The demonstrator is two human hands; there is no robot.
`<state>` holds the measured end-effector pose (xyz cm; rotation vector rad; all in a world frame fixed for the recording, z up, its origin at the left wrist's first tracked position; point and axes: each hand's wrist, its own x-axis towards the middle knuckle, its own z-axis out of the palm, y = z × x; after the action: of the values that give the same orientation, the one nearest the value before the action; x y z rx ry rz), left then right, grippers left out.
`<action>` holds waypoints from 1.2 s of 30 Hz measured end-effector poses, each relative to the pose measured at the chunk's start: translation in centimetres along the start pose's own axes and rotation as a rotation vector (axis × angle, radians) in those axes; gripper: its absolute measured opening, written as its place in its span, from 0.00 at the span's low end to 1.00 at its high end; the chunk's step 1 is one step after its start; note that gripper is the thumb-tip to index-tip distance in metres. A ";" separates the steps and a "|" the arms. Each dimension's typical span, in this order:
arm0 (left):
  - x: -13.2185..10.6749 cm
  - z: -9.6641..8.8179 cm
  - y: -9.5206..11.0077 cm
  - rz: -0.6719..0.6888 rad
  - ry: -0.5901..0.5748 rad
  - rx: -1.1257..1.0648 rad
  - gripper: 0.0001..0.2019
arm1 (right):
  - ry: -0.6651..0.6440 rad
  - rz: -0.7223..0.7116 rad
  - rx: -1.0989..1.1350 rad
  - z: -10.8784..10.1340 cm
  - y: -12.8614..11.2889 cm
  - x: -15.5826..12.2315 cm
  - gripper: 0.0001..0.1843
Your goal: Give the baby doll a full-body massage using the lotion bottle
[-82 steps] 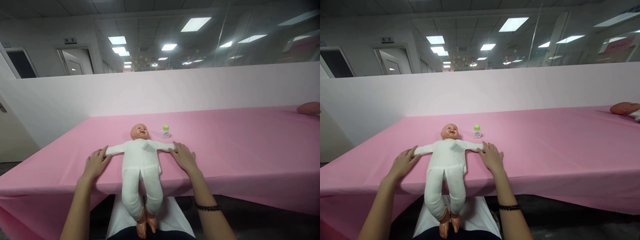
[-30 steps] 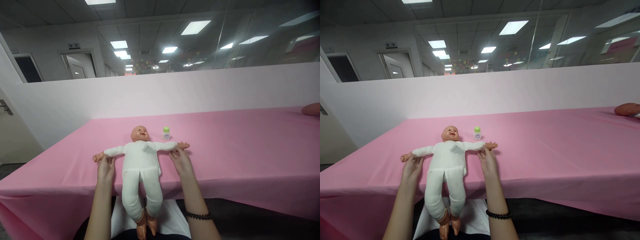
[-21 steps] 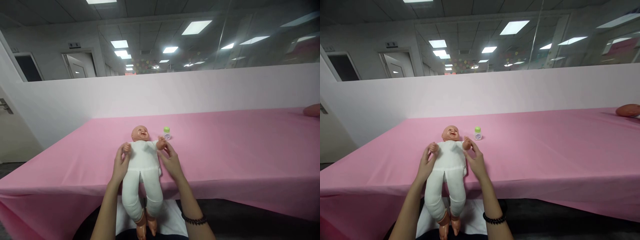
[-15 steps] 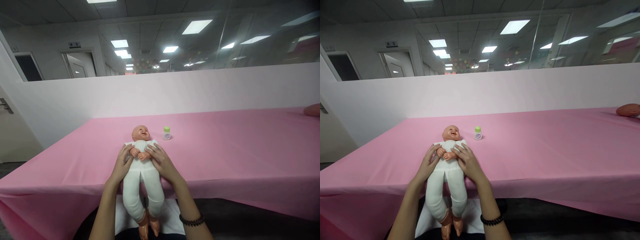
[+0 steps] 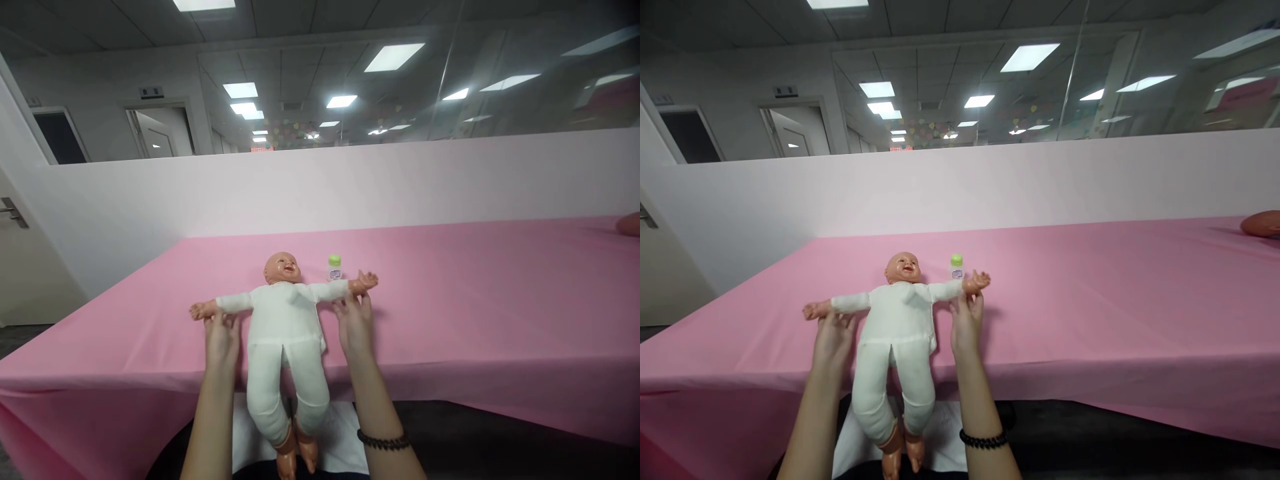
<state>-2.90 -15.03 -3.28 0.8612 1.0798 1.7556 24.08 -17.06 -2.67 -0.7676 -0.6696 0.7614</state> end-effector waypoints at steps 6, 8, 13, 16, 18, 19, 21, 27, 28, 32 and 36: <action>1.4 -1.4 0.7 -0.244 0.161 -0.461 0.13 | 0.037 0.301 0.074 -4.1 2.9 3.0 0.13; 1.3 -1.2 0.7 -0.244 0.175 -0.462 0.14 | 0.015 0.291 0.062 -4.5 3.3 3.2 0.14; 0.5 -0.4 0.6 -0.169 0.162 -0.339 0.13 | 0.020 0.257 0.034 -3.6 2.6 2.3 0.20; -0.9 0.5 0.5 0.005 0.122 -0.155 0.20 | 0.044 0.157 0.041 -1.9 1.0 0.8 0.28; -1.7 1.3 0.5 0.156 0.040 0.043 0.26 | -0.006 0.038 0.024 -0.5 -0.2 -0.6 0.32; -2.1 1.6 0.4 0.215 -0.029 0.142 0.26 | -0.062 -0.027 -0.008 0.2 -0.6 -1.3 0.32; -2.5 2.1 0.3 0.290 -0.212 0.310 0.22 | -0.282 -0.136 -0.155 1.2 -1.2 -2.6 0.26; -2.5 2.0 0.5 0.327 -0.463 0.460 0.17 | -0.737 -0.341 -0.639 1.7 -0.3 -3.9 0.21; -2.5 1.9 0.6 0.321 -0.458 0.446 0.17 | -0.725 -0.342 -0.645 1.6 -0.2 -3.8 0.22; -3.0 1.9 0.8 0.289 -0.425 0.350 0.18 | -0.673 -0.293 -0.606 1.4 0.0 -3.7 0.21; -3.1 1.7 0.8 0.180 -0.314 0.178 0.20 | -0.532 -0.225 -0.416 1.6 -0.1 -3.5 0.22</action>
<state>-0.53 -17.54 -2.20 1.3312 0.9817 1.6137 20.93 -19.37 -2.54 -0.8511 -1.4023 0.6261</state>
